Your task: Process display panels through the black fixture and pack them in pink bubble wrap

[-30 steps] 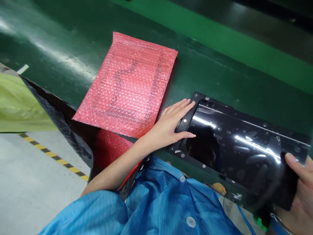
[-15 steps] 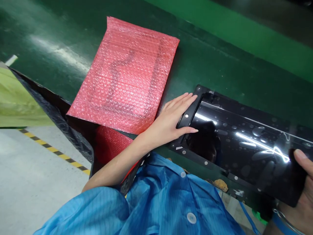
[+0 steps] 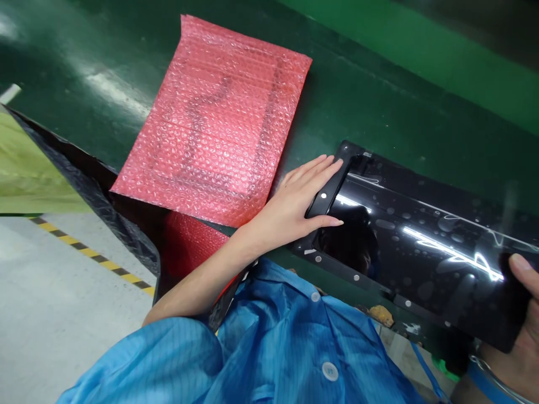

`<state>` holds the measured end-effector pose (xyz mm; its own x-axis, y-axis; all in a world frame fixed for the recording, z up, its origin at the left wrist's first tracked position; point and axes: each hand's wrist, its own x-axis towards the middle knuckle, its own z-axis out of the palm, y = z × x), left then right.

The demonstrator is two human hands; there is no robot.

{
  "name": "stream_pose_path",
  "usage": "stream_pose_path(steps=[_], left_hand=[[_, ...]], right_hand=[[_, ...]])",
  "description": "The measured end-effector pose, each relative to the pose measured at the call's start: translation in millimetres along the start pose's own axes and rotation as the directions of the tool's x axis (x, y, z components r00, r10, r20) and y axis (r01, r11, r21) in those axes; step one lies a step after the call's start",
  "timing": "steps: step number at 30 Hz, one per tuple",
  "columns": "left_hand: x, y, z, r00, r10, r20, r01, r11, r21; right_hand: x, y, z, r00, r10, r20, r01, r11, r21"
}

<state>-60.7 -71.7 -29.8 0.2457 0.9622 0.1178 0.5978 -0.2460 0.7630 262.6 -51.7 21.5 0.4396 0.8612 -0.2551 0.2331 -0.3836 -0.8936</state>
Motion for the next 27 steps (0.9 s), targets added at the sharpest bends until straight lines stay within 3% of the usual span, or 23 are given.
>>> stream_pose_path(steps=[5, 11, 15, 27], left_hand=[[0.5, -0.3, 1.0, 1.0, -0.007, 0.004, 0.007, 1.0, 0.005], [1.4, 0.0, 0.4, 1.0, -0.007, 0.013, 0.007, 1.0, 0.01], [1.2, -0.5, -0.5, 1.0, -0.005, 0.018, 0.005, 1.0, 0.01], [0.4, 2.6, -2.1, 0.999, -0.022, 0.036, 0.021, 0.999, 0.03]], right_hand=[[-2.1, -0.5, 1.0, 0.999, 0.0, -0.04, -0.001, 1.0, -0.006], [-4.2, -6.1, 7.0, 0.999, -0.025, 0.039, 0.024, 0.999, 0.032], [-4.5, -6.7, 8.1, 0.998, -0.054, 0.033, 0.054, 0.999, 0.01], [-4.5, -8.1, 8.4, 1.0, 0.009, -0.005, -0.009, 1.0, 0.009]])
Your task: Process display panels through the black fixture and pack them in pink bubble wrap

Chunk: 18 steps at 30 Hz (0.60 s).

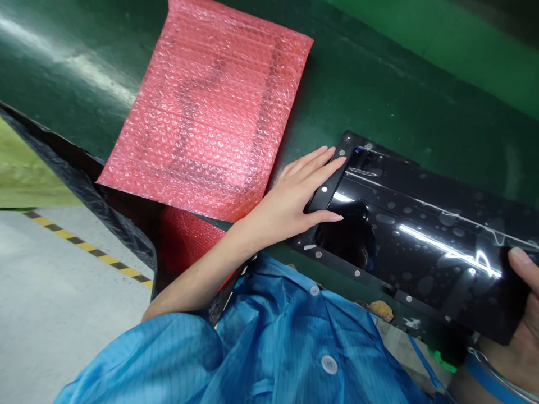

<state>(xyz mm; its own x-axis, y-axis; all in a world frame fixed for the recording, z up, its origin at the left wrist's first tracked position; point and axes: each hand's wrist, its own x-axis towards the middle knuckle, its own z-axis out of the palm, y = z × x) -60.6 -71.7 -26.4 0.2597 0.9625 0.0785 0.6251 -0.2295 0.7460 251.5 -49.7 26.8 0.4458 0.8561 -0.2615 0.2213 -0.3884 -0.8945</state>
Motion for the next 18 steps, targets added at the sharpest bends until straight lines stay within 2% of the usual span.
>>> stream_pose_path(steps=[5, 18], left_hand=[[-0.5, 3.1, -2.1, 1.0, 0.009, 0.008, -0.01, 1.0, 0.014], [-0.6, 2.8, -1.3, 0.998, 0.051, 0.043, -0.054, 0.995, 0.087]], right_hand=[[-0.4, 1.2, -1.7, 0.998, -0.029, 0.053, 0.03, 0.999, -0.02], [-5.8, -8.0, 1.3, 0.997, 0.039, 0.063, -0.042, 0.998, 0.035]])
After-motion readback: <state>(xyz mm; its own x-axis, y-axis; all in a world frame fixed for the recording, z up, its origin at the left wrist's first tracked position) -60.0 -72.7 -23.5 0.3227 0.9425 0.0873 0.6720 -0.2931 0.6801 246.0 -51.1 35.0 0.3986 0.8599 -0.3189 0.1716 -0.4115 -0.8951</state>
